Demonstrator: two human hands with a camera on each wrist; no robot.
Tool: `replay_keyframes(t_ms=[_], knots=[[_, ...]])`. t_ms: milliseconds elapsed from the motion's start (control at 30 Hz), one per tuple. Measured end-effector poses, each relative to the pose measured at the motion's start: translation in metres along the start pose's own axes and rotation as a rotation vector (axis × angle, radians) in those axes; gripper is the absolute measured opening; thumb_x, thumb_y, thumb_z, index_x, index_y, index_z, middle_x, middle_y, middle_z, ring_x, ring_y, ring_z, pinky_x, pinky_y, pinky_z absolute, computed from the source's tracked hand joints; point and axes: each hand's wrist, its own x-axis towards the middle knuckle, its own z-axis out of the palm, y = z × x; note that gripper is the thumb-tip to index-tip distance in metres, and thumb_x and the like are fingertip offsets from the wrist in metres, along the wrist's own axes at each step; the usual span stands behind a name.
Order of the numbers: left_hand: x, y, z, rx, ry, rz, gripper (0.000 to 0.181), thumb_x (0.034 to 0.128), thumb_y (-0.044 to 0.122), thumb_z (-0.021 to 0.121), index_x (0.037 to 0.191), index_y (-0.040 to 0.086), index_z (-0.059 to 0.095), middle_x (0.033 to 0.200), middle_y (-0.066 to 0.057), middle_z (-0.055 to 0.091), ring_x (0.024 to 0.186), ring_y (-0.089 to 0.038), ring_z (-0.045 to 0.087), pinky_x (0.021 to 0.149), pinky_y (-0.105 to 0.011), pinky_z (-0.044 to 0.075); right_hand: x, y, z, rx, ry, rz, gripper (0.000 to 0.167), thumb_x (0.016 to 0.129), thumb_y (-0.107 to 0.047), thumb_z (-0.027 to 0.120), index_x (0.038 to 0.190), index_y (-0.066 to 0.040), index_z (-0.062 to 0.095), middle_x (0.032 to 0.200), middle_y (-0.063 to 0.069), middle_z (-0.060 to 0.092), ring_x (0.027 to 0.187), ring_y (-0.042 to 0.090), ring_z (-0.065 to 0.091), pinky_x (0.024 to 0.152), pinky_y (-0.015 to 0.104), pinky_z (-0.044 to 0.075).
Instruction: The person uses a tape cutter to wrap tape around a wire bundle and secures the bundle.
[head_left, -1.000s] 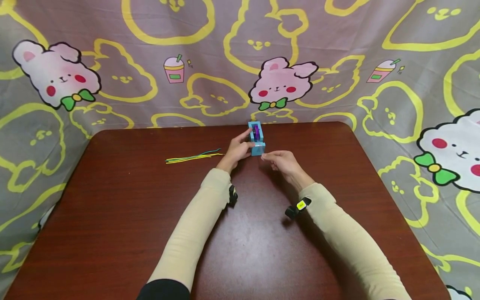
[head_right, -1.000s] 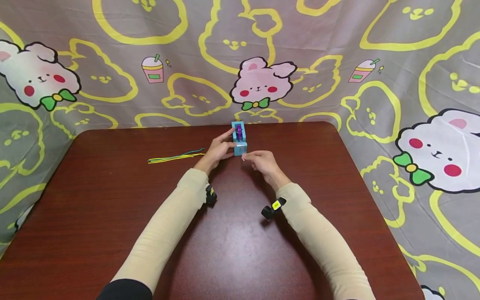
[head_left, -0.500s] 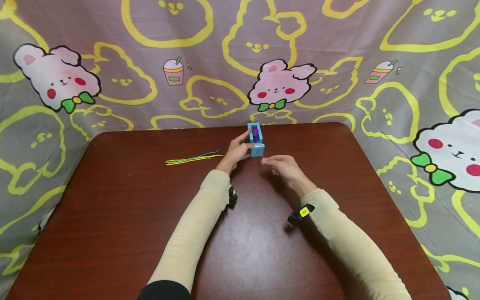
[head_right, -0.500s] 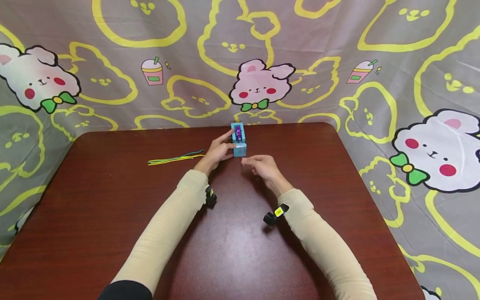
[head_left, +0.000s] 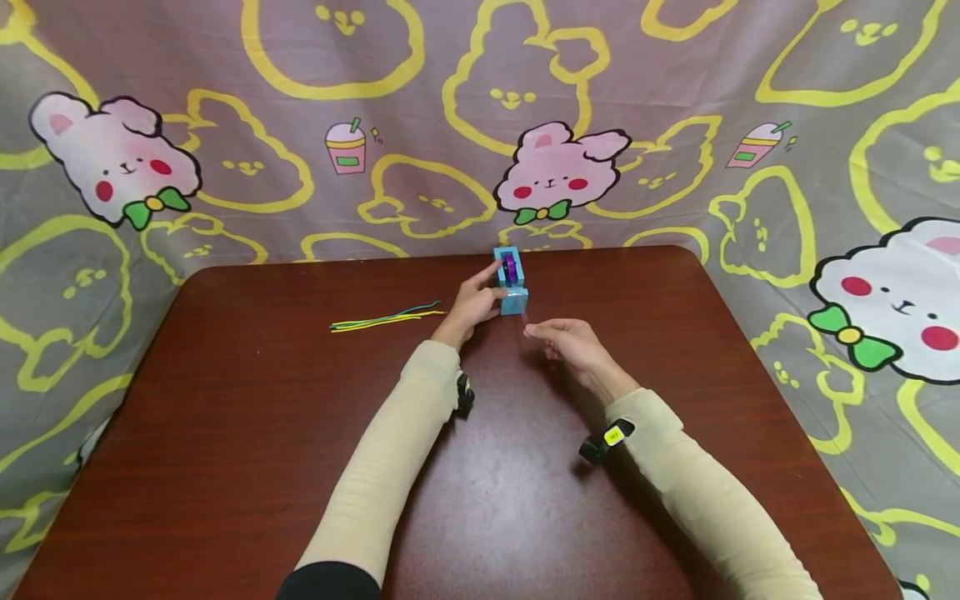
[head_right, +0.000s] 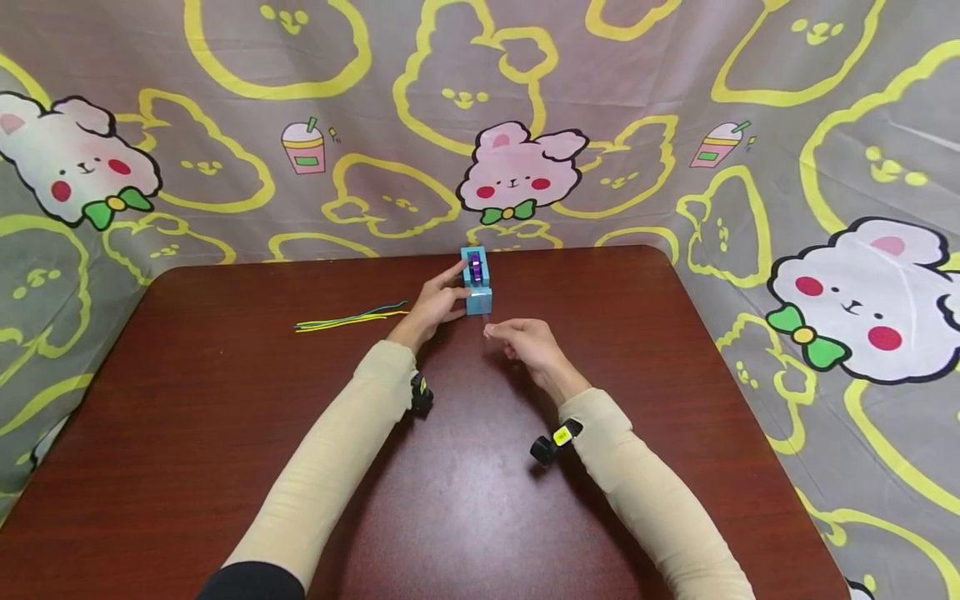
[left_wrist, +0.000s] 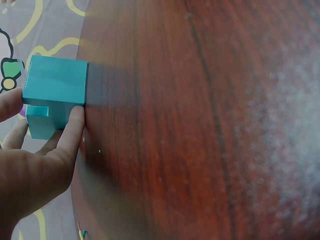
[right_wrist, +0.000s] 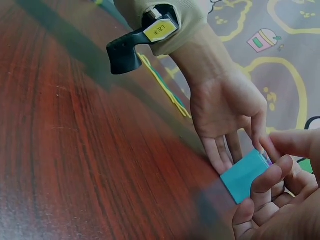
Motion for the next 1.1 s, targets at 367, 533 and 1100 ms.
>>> replay_keyframes(t_ms=[367,533,1100], knots=[[0.0,0.0,-0.001,0.015,-0.003,-0.001,0.06,0.0989,0.01,0.06,0.151,0.037,0.047,0.159,-0.003,0.036,0.125,-0.023,0.055,0.1,-0.045,0.049,-0.013,-0.001,0.001,0.041,-0.029,-0.015,0.013,0.093,-0.017,0.074,0.085,-0.008,0.079,0.065,-0.001,0.056,0.061,0.011,0.048,0.061,0.026,0.039],[0.0,0.0,-0.001,0.019,-0.005,-0.002,0.059,0.0993,0.011,0.06,0.151,0.037,0.046,0.159,-0.003,0.036,0.126,-0.023,0.054,0.099,-0.044,0.049,-0.016,0.002,0.0,0.06,-0.04,-0.002,0.015,0.093,-0.016,0.074,0.091,-0.002,0.078,0.067,-0.001,0.06,0.06,0.011,0.049,0.06,0.026,0.04],[-0.001,0.0,-0.001,0.02,-0.011,-0.002,0.059,0.0996,0.011,0.06,0.151,0.037,0.046,0.159,-0.002,0.036,0.127,-0.023,0.054,0.1,-0.044,0.049,-0.028,0.009,-0.001,0.079,-0.079,-0.019,0.015,0.095,-0.016,0.071,0.084,-0.009,0.078,0.063,-0.003,0.051,0.062,0.012,0.048,0.062,0.027,0.04]])
